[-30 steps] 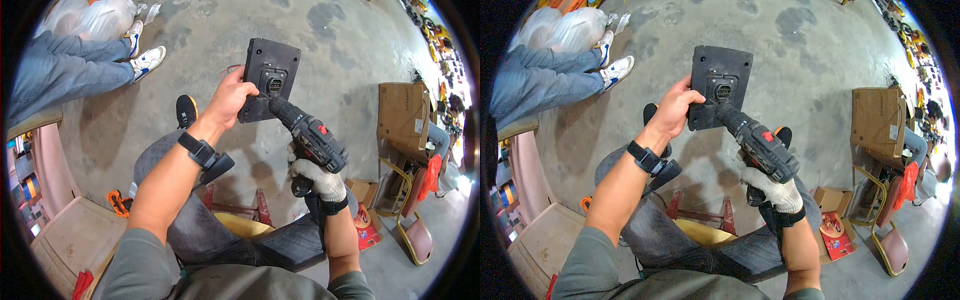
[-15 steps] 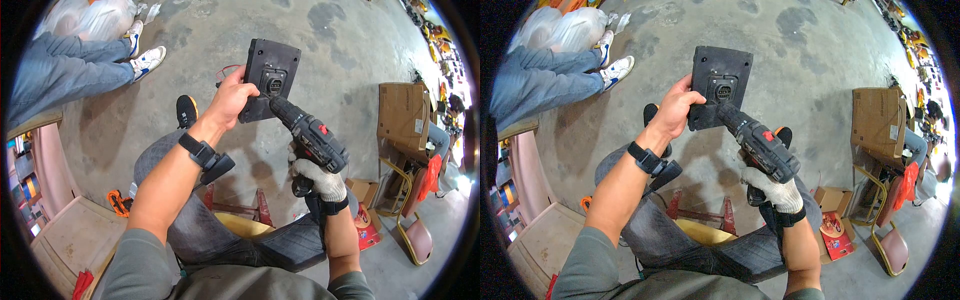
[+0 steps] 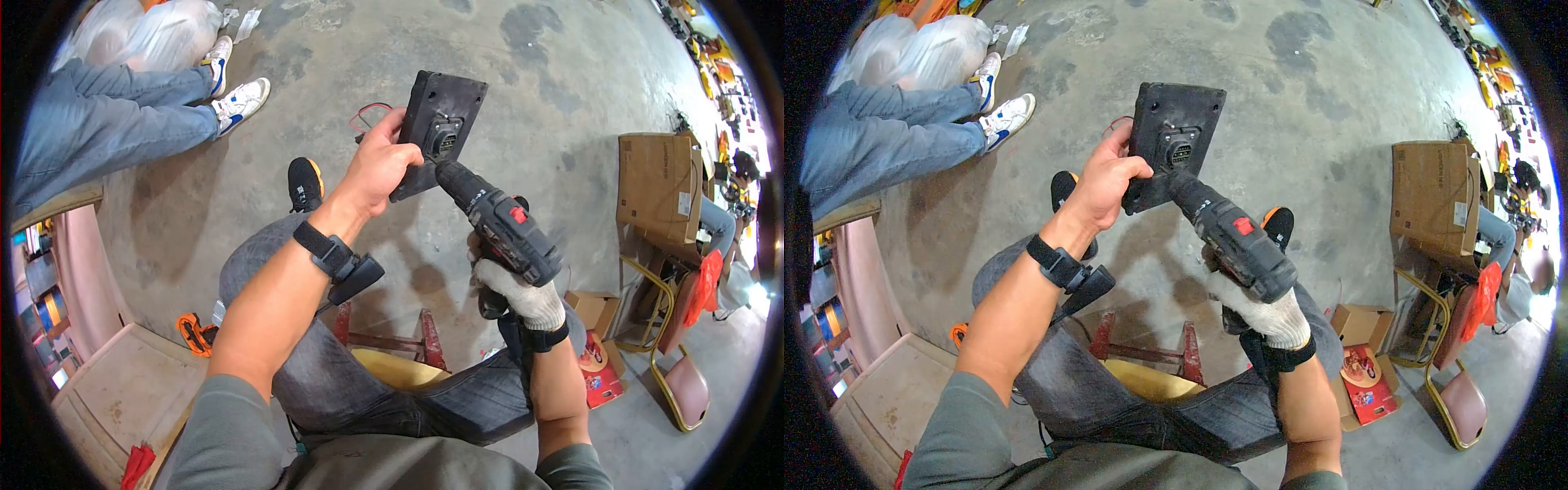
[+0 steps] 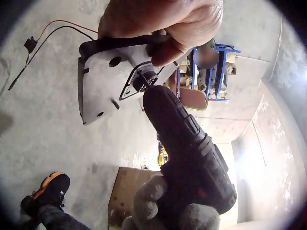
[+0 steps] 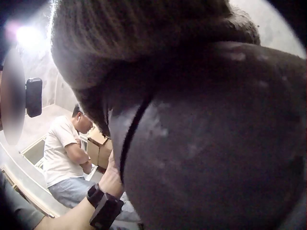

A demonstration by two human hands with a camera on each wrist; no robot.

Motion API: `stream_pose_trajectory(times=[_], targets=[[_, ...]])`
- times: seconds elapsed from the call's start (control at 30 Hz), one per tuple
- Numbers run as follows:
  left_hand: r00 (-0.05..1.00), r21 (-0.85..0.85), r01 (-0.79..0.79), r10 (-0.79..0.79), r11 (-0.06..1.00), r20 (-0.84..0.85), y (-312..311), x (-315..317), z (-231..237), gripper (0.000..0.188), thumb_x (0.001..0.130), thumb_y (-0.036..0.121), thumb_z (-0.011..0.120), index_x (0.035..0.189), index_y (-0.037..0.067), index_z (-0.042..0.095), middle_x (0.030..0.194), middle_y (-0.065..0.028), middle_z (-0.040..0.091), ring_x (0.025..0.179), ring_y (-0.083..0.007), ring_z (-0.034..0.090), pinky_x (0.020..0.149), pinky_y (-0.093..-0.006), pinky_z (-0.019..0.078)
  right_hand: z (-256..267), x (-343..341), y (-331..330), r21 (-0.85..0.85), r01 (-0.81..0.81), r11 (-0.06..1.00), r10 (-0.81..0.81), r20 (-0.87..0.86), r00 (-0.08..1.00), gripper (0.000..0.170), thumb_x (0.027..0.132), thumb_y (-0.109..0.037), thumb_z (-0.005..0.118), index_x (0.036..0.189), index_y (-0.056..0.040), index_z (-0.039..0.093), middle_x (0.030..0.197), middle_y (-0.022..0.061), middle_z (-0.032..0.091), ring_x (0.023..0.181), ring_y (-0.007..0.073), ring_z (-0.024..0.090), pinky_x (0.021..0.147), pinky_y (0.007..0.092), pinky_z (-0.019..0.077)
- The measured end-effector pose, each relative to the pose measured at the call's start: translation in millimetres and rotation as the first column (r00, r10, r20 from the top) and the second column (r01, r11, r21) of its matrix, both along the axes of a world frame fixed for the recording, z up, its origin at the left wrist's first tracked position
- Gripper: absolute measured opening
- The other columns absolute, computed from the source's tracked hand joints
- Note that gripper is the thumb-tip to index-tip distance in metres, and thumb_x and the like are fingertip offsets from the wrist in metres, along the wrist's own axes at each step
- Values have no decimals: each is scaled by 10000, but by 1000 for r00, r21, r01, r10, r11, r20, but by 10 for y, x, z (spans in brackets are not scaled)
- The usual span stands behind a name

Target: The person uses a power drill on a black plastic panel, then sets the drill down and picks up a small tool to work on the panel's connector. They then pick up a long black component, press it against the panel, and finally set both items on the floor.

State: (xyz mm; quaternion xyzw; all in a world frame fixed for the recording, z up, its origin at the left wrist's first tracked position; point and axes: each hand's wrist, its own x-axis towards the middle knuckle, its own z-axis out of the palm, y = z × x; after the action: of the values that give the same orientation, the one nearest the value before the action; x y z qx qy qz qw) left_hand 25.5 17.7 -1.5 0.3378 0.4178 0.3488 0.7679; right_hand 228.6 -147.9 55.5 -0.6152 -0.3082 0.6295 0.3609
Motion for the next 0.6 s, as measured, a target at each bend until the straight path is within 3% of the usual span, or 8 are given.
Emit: stream_pose_trajectory(times=[0.07, 0.1, 0.17, 0.4, 0.47, 0.6], targets=[[999, 2, 25, -25, 1000, -23, 2, -10, -25, 530, 740, -83, 505, 1256, 7, 579, 1010, -41, 648, 873, -116, 605, 784, -265, 493, -114, 54, -40, 137, -204, 969, 174, 203, 964, 376, 813, 5, 746, 1177, -31, 659, 1044, 84, 711, 934, 183, 688, 836, 336, 556], [999, 2, 26, -26, 1000, -23, -2, -12, -22, 530, 740, -83, 505, 1256, 7, 579, 1010, -41, 648, 873, -116, 605, 784, -265, 493, -135, 49, -29, 137, -203, 970, 173, 203, 964, 376, 813, 5, 746, 1177, -31, 659, 1044, 84, 711, 934, 183, 688, 836, 336, 556], [1000, -3, 17, -17, 1000, -21, -19, -3, -9, 529, 736, -80, 499, 1251, 6, 584, 1001, -33, 647, 861, -107, 602, 772, -263, 495, -162, 40, -2, 285, -337, 897, 243, 319, 916, 394, 852, 44, 635, 1227, -75, 615, 958, 11, 633, 771, 95, 627, 674, 279, 553], [1000, 10, 18, -18, 1000, -23, -28, 1, -35, 507, 737, -72, 504, 1229, 10, 597, 977, -30, 651, 816, -91, 591, 726, -249, 485, -122, 45, -41, 146, -289, 946, 245, 261, 934, 318, 851, 0, 674, 1155, -70, 614, 917, 13, 630, 810, 103, 630, 679, 284, 548], [1000, 18, 0, 1, 1000, -14, -35, 5, -42, 498, 734, -69, 509, 1216, 14, 601, 961, -30, 652, 804, -93, 590, 715, -247, 480, -131, 26, -79, 124, -178, 976, 157, 161, 974, 386, 838, -20, 746, 1209, -40, 638, 1060, 76, 692, 962, 193, 667, 873, 341, 537], [1000, 26, 1, -1, 1000, -6, -27, -3, -57, 491, 729, -69, 511, 1204, 13, 604, 950, -31, 654, 798, -98, 594, 713, -251, 483, -89, 7, -84, 97, -153, 983, 140, 129, 982, 409, 848, -30, 749, 1236, -42, 621, 1057, 61, 683, 962, 175, 657, 870, 340, 534]])
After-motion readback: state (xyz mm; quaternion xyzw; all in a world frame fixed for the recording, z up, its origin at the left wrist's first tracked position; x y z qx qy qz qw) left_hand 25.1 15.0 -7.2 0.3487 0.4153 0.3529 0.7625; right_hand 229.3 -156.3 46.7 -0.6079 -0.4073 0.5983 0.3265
